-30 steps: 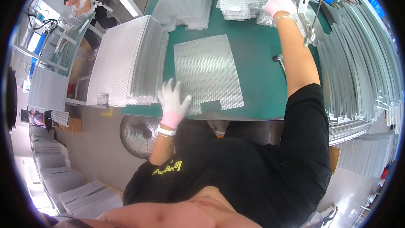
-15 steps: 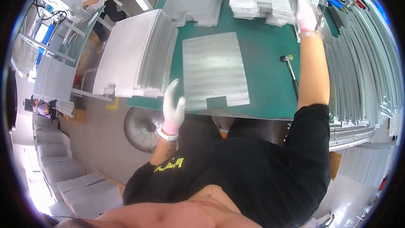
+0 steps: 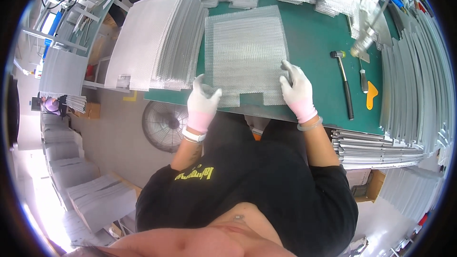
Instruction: Assemble metal mesh filters by attaching frames and securing them with a power screwdriver.
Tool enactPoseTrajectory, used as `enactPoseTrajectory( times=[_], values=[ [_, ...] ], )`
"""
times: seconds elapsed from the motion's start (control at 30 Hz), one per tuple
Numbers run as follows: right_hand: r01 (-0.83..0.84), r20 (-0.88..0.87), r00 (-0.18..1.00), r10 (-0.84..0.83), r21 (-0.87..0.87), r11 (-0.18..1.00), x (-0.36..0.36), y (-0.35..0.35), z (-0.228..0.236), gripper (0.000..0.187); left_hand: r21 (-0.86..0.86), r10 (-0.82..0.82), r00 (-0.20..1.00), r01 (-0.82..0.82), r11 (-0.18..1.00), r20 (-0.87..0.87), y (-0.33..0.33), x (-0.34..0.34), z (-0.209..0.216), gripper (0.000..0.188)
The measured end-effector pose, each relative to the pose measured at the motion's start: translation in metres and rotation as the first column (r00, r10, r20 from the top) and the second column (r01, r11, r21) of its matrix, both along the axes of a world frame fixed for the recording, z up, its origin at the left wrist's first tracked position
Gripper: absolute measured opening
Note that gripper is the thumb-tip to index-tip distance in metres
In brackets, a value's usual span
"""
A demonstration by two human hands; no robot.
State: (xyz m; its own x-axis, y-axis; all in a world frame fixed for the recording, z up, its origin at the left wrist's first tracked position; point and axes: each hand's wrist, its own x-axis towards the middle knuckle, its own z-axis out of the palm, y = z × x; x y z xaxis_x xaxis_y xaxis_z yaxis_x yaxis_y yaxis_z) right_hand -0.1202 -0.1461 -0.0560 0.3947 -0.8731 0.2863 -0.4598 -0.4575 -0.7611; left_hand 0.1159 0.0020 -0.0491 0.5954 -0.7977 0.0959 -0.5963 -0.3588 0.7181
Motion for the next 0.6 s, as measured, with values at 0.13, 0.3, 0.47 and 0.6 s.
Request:
enactPoseTrajectory(
  times=[0.13, 0.3, 0.47, 0.6],
  values=[
    [0.014, -0.07, 0.997, -0.017, -0.051, 0.999, 0.003, -0.004, -0.009, 0.038, 0.051, -0.001, 0.998, -0.002, 0.999, 0.058, 0.0, -0.001, -0.016, 0.071],
    [-0.008, -0.246, 0.969, -0.036, -0.176, 0.984, 0.002, -0.004, -0.027, 0.04, 0.105, -0.023, 0.998, 0.016, 0.994, 0.061, -0.004, -0.003, -0.028, 0.071],
    [-0.008, -0.317, 0.947, -0.054, -0.19, 0.982, 0.002, -0.001, -0.036, 0.04, 0.117, -0.047, 0.989, 0.03, 0.993, 0.141, -0.003, -0.004, -0.04, 0.07],
    [-0.005, -0.354, 0.933, -0.06, -0.181, 0.983, 0.003, 0.0, -0.036, 0.039, 0.091, -0.053, 0.979, 0.036, 0.995, 0.198, -0.004, -0.003, -0.043, 0.071]
  ],
)
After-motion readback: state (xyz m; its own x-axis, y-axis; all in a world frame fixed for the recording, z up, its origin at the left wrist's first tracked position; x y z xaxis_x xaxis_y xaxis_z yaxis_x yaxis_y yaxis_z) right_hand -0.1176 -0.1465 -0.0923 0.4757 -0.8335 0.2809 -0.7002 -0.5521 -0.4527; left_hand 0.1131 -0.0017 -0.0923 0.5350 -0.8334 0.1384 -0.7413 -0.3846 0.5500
